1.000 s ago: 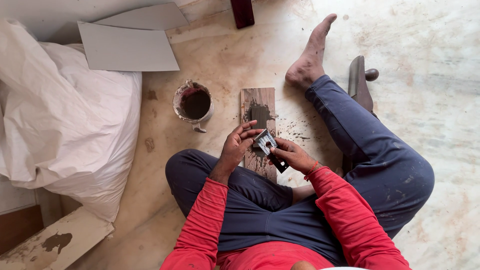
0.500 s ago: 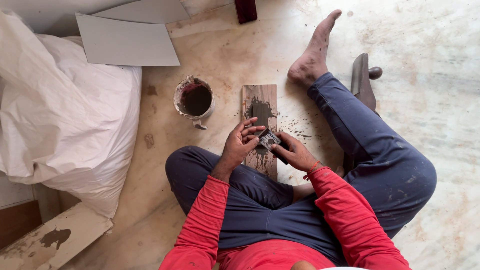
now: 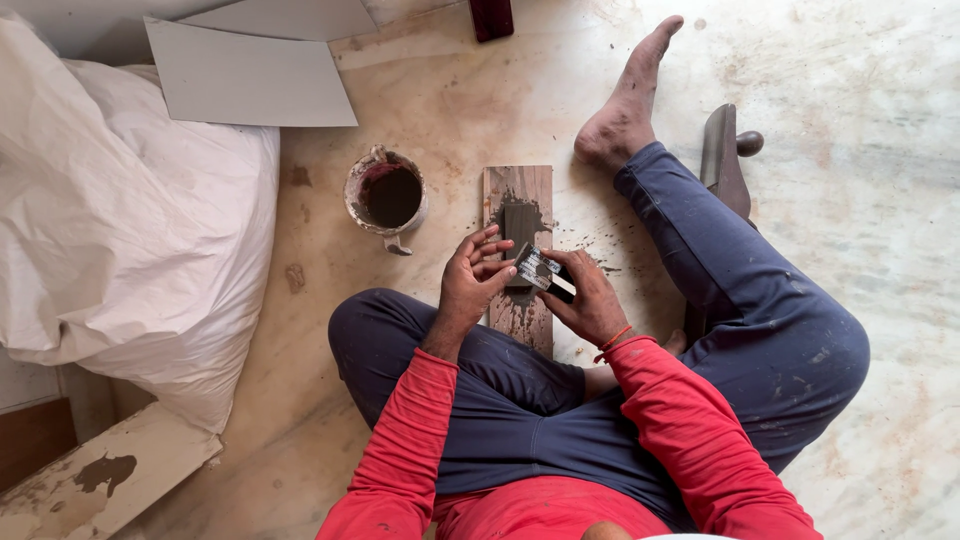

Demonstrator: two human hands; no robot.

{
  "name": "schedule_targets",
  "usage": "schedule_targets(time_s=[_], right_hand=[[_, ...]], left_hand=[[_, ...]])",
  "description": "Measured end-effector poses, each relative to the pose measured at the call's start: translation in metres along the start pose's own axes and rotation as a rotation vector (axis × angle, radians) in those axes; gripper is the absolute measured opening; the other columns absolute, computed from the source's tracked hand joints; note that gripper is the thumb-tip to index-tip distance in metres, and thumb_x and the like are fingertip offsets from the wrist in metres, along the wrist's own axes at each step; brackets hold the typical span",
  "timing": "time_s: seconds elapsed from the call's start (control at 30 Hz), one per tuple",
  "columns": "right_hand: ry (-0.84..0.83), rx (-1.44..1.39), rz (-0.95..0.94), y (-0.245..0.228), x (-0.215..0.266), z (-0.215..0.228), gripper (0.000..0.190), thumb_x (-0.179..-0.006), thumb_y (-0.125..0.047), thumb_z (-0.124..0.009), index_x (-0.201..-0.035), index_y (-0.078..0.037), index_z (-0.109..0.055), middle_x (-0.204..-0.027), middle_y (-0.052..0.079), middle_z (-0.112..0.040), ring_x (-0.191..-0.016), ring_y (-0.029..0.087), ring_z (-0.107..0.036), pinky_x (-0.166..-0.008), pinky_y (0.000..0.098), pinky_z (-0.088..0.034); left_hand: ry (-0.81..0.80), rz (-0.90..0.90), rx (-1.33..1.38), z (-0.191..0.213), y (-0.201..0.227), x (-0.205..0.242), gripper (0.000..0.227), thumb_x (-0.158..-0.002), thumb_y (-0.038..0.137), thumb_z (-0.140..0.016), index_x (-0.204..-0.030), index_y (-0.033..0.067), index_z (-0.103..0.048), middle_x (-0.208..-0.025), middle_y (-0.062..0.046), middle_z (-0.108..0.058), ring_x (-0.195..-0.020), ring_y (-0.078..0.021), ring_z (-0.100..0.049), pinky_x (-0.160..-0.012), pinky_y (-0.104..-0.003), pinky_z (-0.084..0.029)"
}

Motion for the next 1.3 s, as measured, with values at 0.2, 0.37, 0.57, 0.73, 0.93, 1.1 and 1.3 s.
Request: schedule_targets(time_s=[0.2,0.37,0.57,0.73,0.93,1.1,1.3], right_hand=[[0.076,0.211,0.132,0.001,0.002,0.000,0.063,-0.082,-0.022,-0.083,-0.139,-0.016,-0.057,-0.114,0.008,-0.066,-0.103,0.029,-0.061,-0.094,0.0447,-0.047],[0.034,0.210,0.149,0.002,0.003,-0.005,0.063,-0.081,-0.022,-0.082,-0.139,-0.019,-0.057,-0.120,0.006,-0.066,-0.111,0.028,-0.060,-0.096,0.0454,-0.045],[-0.015,0.254,0.124,0.002,0.002,-0.005,0.063,-0.080,-0.023,-0.084,-0.138,-0.020,-0.060,-0.122,0.005,-0.066,-0.111,0.028,-0.059,-0.095,0.0450,-0.045],[0.020,0.191,0.120,0.002,0.001,0.000,0.061,-0.079,-0.020,-0.084,-0.136,-0.018,-0.063,-0.122,0.005,-0.067,-0.113,0.029,-0.061,-0.097,0.0442,-0.047],[0.056,0.110,0.105,-0.001,-0.001,0.004,0.059,-0.079,-0.019,-0.084,-0.134,-0.015,-0.063,-0.118,0.006,-0.068,-0.112,0.029,-0.064,-0.097,0.0425,-0.051],[0.031,0.045,0.016,-0.002,-0.003,0.006,0.058,-0.081,-0.020,-0.084,-0.135,-0.015,-0.063,-0.117,0.007,-0.066,-0.107,0.025,-0.065,-0.093,0.0394,-0.055],[0.012,0.003,0.017,0.003,-0.003,0.002,0.060,-0.082,-0.020,-0.084,-0.138,-0.015,-0.061,-0.123,0.007,-0.063,-0.111,0.026,-0.065,-0.094,0.0378,-0.055]], left_hand=[[0.083,-0.069,-0.158,0.007,-0.013,-0.006,0.055,-0.098,0.008,-0.068,-0.148,-0.0006,-0.045,-0.131,-0.014,-0.066,-0.112,-0.0148,-0.068,-0.100,-0.029,-0.057],[0.051,0.024,-0.130,0.004,-0.024,-0.009,0.046,-0.102,0.018,-0.064,-0.142,-0.0001,-0.050,-0.123,-0.009,-0.071,-0.112,-0.0088,-0.068,-0.099,-0.023,-0.056],[-0.010,0.061,-0.139,0.002,-0.026,-0.006,0.042,-0.099,0.014,-0.069,-0.136,-0.0020,-0.058,-0.107,-0.010,-0.073,-0.094,-0.0096,-0.069,-0.083,-0.023,-0.059],[-0.010,0.053,-0.065,-0.002,-0.020,-0.004,0.046,-0.098,0.009,-0.067,-0.141,0.0002,-0.052,-0.115,-0.015,-0.072,-0.100,-0.0122,-0.070,-0.088,-0.026,-0.060],[-0.056,0.072,0.053,-0.004,-0.017,-0.004,0.054,-0.097,-0.001,-0.062,-0.148,0.0012,-0.044,-0.131,-0.022,-0.067,-0.115,-0.0188,-0.069,-0.100,-0.033,-0.060],[-0.114,0.078,0.112,-0.004,-0.011,-0.002,0.062,-0.097,-0.003,-0.060,-0.153,0.0022,-0.036,-0.140,-0.024,-0.061,-0.124,-0.0225,-0.065,-0.105,-0.035,-0.057],[-0.120,0.078,0.125,-0.003,-0.017,-0.004,0.070,-0.096,-0.003,-0.059,-0.158,0.0049,-0.027,-0.143,-0.025,-0.057,-0.128,-0.0241,-0.061,-0.108,-0.036,-0.055]])
Point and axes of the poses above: each hand's wrist, its own x-axis away from the middle knuckle, its own z-axis out of the back of the hand, y = z × x, the point moved 3 cm from there along -x, towards the middle knuckle
